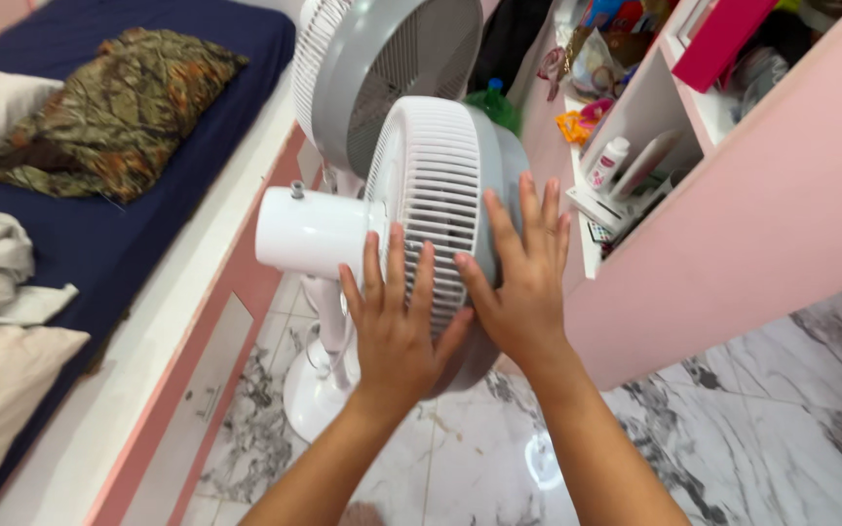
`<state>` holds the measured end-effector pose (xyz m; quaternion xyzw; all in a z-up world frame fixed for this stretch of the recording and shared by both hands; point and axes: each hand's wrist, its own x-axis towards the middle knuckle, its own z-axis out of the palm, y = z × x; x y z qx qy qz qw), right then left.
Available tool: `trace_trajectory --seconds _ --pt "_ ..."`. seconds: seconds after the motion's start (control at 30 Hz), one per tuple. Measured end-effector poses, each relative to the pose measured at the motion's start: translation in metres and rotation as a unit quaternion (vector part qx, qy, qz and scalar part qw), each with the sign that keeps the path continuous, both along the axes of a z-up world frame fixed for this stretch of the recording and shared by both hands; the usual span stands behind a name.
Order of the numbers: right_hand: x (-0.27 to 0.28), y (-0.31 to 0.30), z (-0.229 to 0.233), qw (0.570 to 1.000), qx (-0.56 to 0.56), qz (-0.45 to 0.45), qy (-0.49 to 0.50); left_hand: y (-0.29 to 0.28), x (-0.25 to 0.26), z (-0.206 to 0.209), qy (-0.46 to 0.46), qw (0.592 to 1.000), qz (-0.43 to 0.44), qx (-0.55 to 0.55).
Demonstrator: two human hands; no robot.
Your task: The person disassembles a standing electric fan by removing the front grille, unscrewing the central hub nut, and detaching the fan blades. The components are placed on a nearby bed and floor.
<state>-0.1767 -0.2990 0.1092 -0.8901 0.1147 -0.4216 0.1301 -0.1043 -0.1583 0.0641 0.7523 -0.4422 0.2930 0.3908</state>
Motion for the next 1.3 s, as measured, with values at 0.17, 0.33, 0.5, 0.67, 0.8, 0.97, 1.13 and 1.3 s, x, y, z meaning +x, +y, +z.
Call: trace_trajectory --seconds 0.17,0.33,0.5,0.67,0.8,0.97,1.13,1.3 --pt "0.025 -0.045 0.001 0.991 0.111 0.072 -0.028 -0.011 -0.005 0.002 -0.022 0.999 -0.006 0.026" --pt "0.052 -0.101 -0.004 0.960 0.216 0.179 -0.018 -0.029 -0.033 -0.019 -0.022 0.998 0.025 0.057" --pt "0.089 -0.158 -0.011 0.913 0.273 0.304 0.011 -0.059 -0.056 -0.042 -0.002 0.992 0.124 0.037" --pt "0.123 -0.193 -0.014 0.839 0.379 0.389 0.038 -0.088 -0.071 -0.048 0.004 0.977 0.213 0.017" --pt "0.143 -0.204 -0.019 0.789 0.451 0.412 0.057 -0.099 -0.074 -0.047 0.004 0.964 0.265 0.012" --pt "0.158 -0.214 -0.027 0.768 0.470 0.432 0.050 -0.109 -0.070 -0.051 -0.017 0.954 0.297 0.019" --pt "0.159 -0.216 -0.034 0.763 0.468 0.444 0.032 -0.113 -0.068 -0.054 -0.040 0.947 0.320 0.010" --pt "0.162 -0.214 -0.042 0.767 0.449 0.458 0.008 -0.103 -0.057 -0.051 -0.045 0.943 0.330 0.011"
